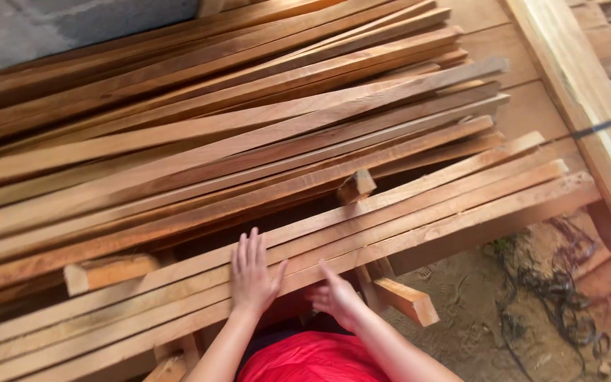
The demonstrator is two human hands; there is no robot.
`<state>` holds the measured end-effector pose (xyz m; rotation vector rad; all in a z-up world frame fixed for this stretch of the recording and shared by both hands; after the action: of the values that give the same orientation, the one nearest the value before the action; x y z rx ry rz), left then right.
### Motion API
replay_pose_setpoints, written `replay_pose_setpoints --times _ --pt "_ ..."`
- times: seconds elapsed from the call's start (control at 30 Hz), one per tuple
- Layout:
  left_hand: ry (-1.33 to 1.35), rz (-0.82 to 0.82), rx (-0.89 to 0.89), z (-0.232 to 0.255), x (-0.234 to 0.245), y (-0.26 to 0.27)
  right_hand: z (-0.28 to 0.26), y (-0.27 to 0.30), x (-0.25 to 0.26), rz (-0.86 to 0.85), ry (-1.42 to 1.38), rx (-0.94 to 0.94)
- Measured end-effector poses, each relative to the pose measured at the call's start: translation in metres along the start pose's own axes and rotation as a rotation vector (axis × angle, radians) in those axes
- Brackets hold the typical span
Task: The person stacks several thin wooden planks on top of a larger pile of lumber. They then use a black strap to tie the newly stacked planks together, wrapping it around the bundle and securing it with a knot.
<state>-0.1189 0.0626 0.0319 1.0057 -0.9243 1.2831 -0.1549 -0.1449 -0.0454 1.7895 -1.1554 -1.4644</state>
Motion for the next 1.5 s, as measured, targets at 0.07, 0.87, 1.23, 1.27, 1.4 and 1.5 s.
replay_pose_setpoints --times 0.07,0.87,1.23,1.27,1.4,1.5 --pt "-0.048 0.015 0.045 -0.014 0.006 0.025 -0.006 0.001 -0.016 -0.043 0.360 0.024" --pt "0.010 0.052 0.143 -0.038 -0.012 0.051 -0.146 -0.084 -0.223 0.074 2.112 0.055" --pt "0.625 0.232 0.121 -0.022 0.103 0.100 -0.092 -0.058 -0.228 0.098 2.067 0.817" --pt "0.764 0.213 0.051 -0.015 0.130 0.116 -0.073 -0.054 -0.236 0.084 2.090 0.947" --pt "0.986 0.299 -0.157 -0.021 0.211 0.182 -0.001 -0.050 -0.287 0.016 2.215 1.182" --pt "0.943 0.592 -0.216 -0.065 0.231 0.244 0.037 -0.061 -0.328 -0.128 2.276 1.084"
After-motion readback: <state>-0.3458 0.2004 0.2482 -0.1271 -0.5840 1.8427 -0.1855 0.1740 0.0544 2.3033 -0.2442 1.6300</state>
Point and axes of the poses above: each hand's wrist, its own y-axis away from the middle knuckle, its own x-axis out of the back of the hand, z = x × y, the point moved 6 cm from there along -y, towards the middle knuckle, and after that the axes turned 12 degrees about -z, right-handed, at the moved point
